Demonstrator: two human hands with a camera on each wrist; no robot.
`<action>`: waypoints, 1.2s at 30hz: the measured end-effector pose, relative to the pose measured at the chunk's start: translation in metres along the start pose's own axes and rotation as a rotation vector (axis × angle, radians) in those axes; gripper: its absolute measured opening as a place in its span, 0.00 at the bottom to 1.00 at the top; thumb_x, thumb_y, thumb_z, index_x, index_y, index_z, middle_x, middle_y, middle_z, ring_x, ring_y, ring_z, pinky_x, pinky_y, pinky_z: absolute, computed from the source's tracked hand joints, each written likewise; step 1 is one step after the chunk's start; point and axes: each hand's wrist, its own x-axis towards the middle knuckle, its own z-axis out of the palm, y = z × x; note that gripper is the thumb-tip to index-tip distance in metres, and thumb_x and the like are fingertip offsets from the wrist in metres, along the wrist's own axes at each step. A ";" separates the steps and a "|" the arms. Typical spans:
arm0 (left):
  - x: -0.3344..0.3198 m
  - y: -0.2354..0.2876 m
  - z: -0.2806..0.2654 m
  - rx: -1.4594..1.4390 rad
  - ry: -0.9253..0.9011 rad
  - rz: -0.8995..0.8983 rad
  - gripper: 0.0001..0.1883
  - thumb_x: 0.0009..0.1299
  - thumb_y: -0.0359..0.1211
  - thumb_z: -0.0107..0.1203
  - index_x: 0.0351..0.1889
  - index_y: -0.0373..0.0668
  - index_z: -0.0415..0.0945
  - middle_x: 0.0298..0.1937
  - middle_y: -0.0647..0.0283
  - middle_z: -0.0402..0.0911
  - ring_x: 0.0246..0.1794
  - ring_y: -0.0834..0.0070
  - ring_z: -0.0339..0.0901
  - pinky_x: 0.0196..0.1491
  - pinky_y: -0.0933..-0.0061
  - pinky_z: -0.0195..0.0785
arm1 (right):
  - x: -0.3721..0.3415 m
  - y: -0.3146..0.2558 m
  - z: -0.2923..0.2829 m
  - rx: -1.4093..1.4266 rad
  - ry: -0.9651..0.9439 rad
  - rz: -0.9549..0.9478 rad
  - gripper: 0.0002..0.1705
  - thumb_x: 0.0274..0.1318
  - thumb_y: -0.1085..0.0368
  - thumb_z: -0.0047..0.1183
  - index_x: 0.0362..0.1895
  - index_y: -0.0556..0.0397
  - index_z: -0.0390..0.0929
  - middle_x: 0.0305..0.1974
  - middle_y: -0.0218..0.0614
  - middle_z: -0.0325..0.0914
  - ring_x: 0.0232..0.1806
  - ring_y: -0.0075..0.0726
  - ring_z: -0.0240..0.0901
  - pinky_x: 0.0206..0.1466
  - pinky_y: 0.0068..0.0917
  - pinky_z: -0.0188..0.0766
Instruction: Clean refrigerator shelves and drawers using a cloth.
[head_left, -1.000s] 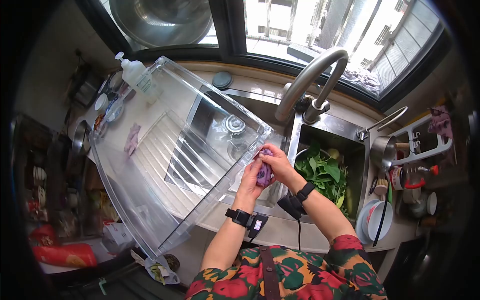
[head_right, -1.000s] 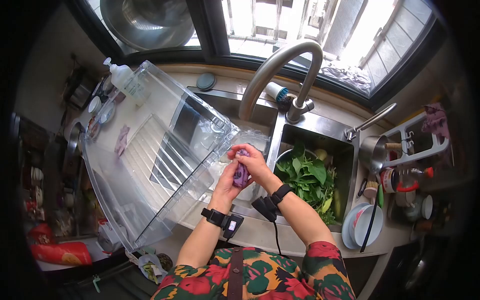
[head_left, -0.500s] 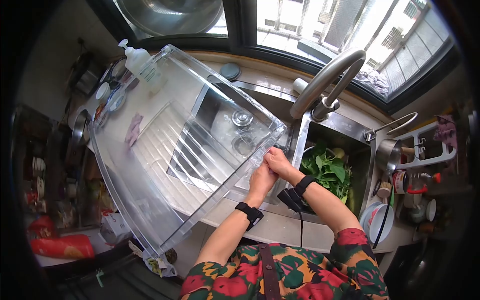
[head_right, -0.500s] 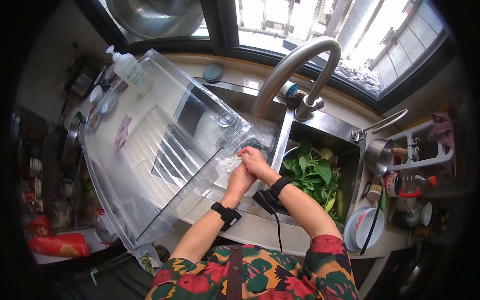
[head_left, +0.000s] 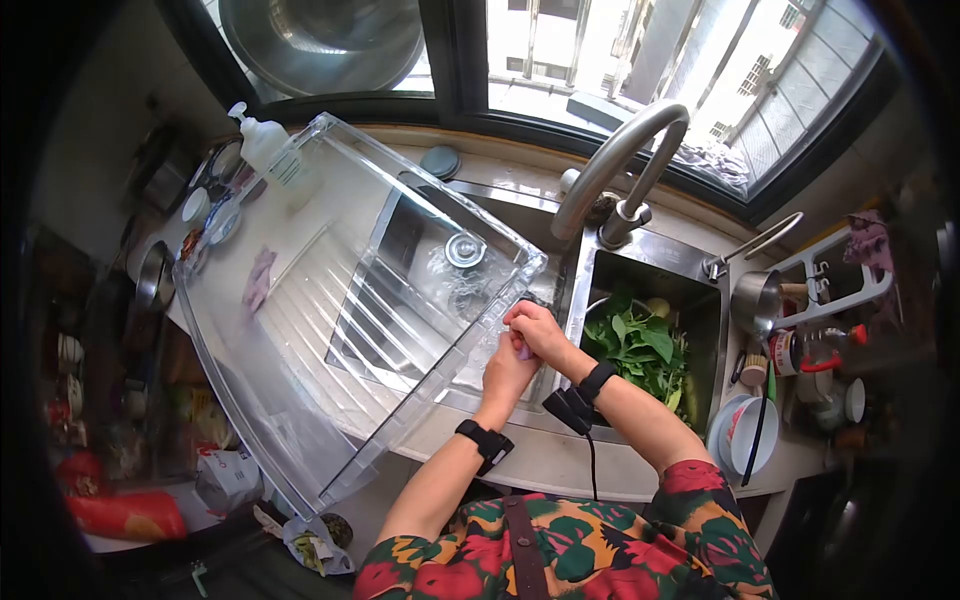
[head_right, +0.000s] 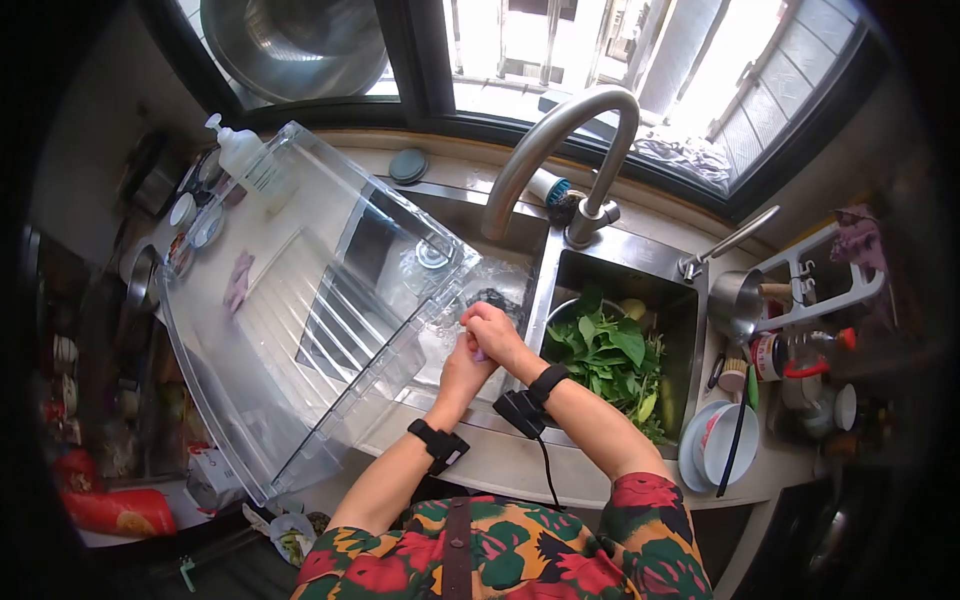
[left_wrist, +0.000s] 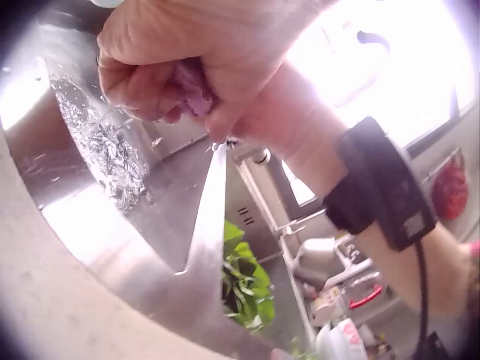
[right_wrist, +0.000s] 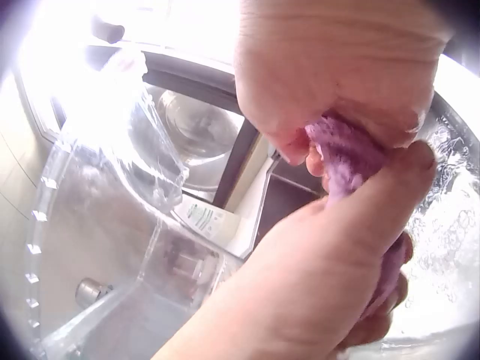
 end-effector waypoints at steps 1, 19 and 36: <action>-0.001 -0.003 -0.005 0.000 -0.001 0.004 0.26 0.50 0.46 0.60 0.38 0.37 0.64 0.36 0.47 0.75 0.39 0.54 0.74 0.38 0.62 0.66 | -0.001 -0.001 -0.007 -0.090 0.087 -0.190 0.14 0.45 0.65 0.44 0.36 0.59 0.72 0.26 0.35 0.73 0.28 0.28 0.70 0.32 0.24 0.67; -0.059 -0.065 -0.062 -0.166 -0.008 -0.108 0.18 0.56 0.32 0.51 0.44 0.37 0.70 0.30 0.62 0.74 0.28 0.77 0.70 0.32 0.78 0.63 | 0.055 -0.062 -0.144 0.030 1.116 -0.447 0.11 0.51 0.63 0.45 0.34 0.58 0.69 0.30 0.37 0.71 0.25 0.29 0.68 0.30 0.26 0.65; -0.075 -0.050 -0.083 -0.126 0.030 -0.052 0.13 0.55 0.32 0.54 0.38 0.40 0.73 0.27 0.59 0.76 0.25 0.73 0.72 0.32 0.74 0.65 | 0.019 -0.051 -0.004 -0.848 0.111 -0.116 0.17 0.44 0.65 0.39 0.39 0.59 0.72 0.40 0.53 0.71 0.46 0.54 0.66 0.49 0.39 0.63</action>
